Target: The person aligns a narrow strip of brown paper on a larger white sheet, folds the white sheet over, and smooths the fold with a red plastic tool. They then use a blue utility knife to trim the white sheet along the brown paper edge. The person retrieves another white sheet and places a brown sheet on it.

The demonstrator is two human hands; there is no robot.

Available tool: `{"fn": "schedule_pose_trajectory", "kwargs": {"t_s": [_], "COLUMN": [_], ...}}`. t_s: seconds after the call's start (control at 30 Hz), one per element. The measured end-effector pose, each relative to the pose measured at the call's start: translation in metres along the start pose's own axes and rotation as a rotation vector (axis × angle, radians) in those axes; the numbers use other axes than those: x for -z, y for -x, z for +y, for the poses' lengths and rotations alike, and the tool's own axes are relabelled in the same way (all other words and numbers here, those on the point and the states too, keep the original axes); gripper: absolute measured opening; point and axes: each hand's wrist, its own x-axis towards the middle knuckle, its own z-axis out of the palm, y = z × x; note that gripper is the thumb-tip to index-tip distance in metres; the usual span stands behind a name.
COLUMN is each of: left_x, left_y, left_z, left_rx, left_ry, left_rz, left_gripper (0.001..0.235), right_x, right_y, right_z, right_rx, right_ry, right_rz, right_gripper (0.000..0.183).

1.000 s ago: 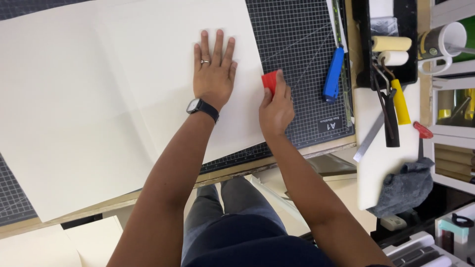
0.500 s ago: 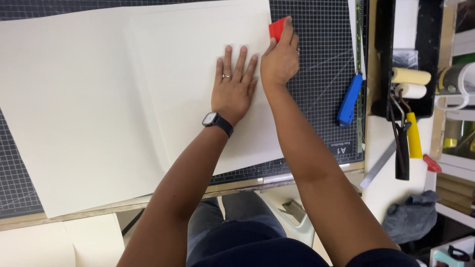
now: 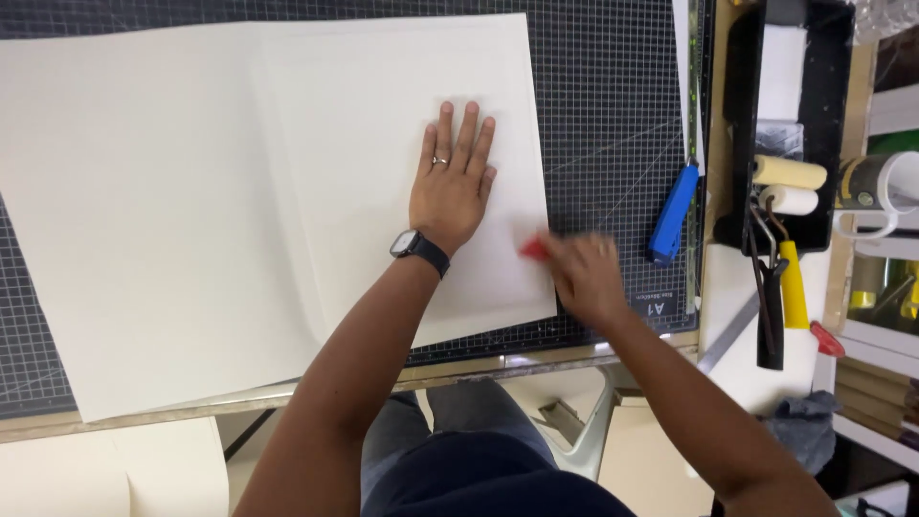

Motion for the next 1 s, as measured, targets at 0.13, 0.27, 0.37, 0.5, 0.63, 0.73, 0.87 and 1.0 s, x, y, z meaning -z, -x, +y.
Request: {"fn": "schedule_pose_trajectory", "kwargs": {"t_s": [0.13,0.27,0.37,0.5,0.63,0.73,0.87,1.0], "left_x": [0.011,-0.001,-0.027,-0.026,-0.021,-0.021,-0.017,-0.023], "left_y": [0.001,-0.001,-0.001,-0.001,-0.001,-0.001,-0.003,-0.002], "left_z": [0.002,-0.001,-0.005,-0.004,-0.005,-0.004,-0.003,-0.005], "left_rx": [0.049,0.075,-0.023,-0.030,-0.004,-0.010,-0.002,-0.028], "left_ry": [-0.028,-0.026,-0.033,-0.036,0.040,0.048,0.033,0.074], "left_rz": [-0.140,-0.140,0.202,0.256,0.146,0.149,0.110,0.129], "left_gripper": [0.058,0.059,0.058,0.057,0.061,0.061,0.061,0.060], "right_x": [-0.018,-0.044,-0.037,-0.032,-0.019,-0.001,0.005,0.006], "right_y": [-0.026,-0.150,-0.209,-0.236,-0.200,-0.128,-0.041,0.028], "right_z": [0.018,0.054,0.050,0.053,0.048,0.034,0.025,0.016], "right_rx": [0.129,0.188,0.166,0.077,0.135,0.201,0.134,0.170], "right_ry": [0.080,0.142,0.256,0.210,0.023,-0.030,-0.024,-0.015], "right_rz": [0.190,0.318,0.360,0.274,0.159,0.033,-0.166,-0.160], "right_gripper": [0.046,0.045,0.053,0.056,0.047,0.043,0.045,0.042]}}
